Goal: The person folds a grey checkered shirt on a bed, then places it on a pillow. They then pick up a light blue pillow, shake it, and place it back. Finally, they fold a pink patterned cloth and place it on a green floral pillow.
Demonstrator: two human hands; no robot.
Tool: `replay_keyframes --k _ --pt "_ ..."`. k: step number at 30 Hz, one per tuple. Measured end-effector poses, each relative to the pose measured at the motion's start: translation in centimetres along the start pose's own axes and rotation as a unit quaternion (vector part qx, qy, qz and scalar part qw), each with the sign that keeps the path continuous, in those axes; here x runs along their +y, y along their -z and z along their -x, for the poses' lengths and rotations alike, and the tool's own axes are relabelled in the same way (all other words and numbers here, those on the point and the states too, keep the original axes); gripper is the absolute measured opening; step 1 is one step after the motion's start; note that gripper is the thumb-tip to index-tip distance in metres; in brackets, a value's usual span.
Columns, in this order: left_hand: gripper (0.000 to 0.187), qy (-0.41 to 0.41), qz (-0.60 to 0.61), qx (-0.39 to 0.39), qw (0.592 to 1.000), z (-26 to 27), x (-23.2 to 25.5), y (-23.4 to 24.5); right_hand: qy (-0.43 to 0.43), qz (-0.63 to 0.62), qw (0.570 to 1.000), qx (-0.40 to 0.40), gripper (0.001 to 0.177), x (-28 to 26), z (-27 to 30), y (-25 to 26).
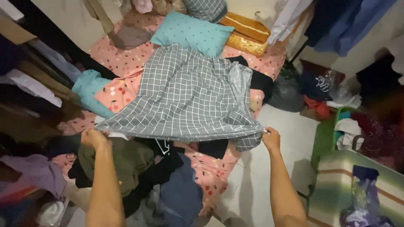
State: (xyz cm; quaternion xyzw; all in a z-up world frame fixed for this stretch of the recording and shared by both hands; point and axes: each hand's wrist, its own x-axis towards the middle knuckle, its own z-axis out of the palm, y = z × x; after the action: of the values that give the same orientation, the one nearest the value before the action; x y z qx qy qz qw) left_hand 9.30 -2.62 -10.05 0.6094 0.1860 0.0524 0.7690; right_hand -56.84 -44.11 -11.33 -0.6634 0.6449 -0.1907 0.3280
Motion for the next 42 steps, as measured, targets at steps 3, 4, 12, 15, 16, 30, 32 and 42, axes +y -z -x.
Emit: replay_keyframes --k 3,4,12,15,16,30,32,42 --pt "0.021 -0.038 -0.074 -0.031 0.996 -1.5 1.4 -4.1 -0.037 -0.028 0.998 0.029 0.03 0.3 -2.4 -1.3" --pt "0.021 -0.04 -0.071 -0.033 0.996 -1.2 1.6 -5.6 -0.036 -0.031 0.998 0.032 0.03 0.0 -3.0 -1.4" --pt "0.017 0.025 -0.013 -0.106 0.994 -0.8 3.5 -17.4 -0.054 0.012 0.996 0.076 0.031 -5.0 -8.3 -0.4" --pt "0.015 -0.001 -0.033 -0.133 0.991 0.1 4.2 -21.4 -0.054 0.02 0.994 0.092 0.028 -5.3 -12.5 -0.5" --pt "0.015 -0.002 -0.031 -0.13 0.991 0.7 4.4 -22.8 -0.051 0.02 0.994 0.09 0.028 -6.0 -13.8 -0.6" --pt "0.015 -0.008 -0.103 -0.115 0.988 -1.5 -6.5 -44.2 -0.017 0.043 0.996 0.075 0.028 -7.8 -35.5 -7.6" --pt "0.018 -0.017 -0.096 -0.101 0.99 -2.5 -9.6 -47.0 -0.035 0.064 0.995 0.07 0.027 -6.3 -39.3 -9.8" --pt "0.087 -0.094 -0.259 -0.392 0.878 16.4 -1.4 -54.6 -0.013 -0.327 0.94 -0.093 0.092 -23.1 -39.2 -9.9"
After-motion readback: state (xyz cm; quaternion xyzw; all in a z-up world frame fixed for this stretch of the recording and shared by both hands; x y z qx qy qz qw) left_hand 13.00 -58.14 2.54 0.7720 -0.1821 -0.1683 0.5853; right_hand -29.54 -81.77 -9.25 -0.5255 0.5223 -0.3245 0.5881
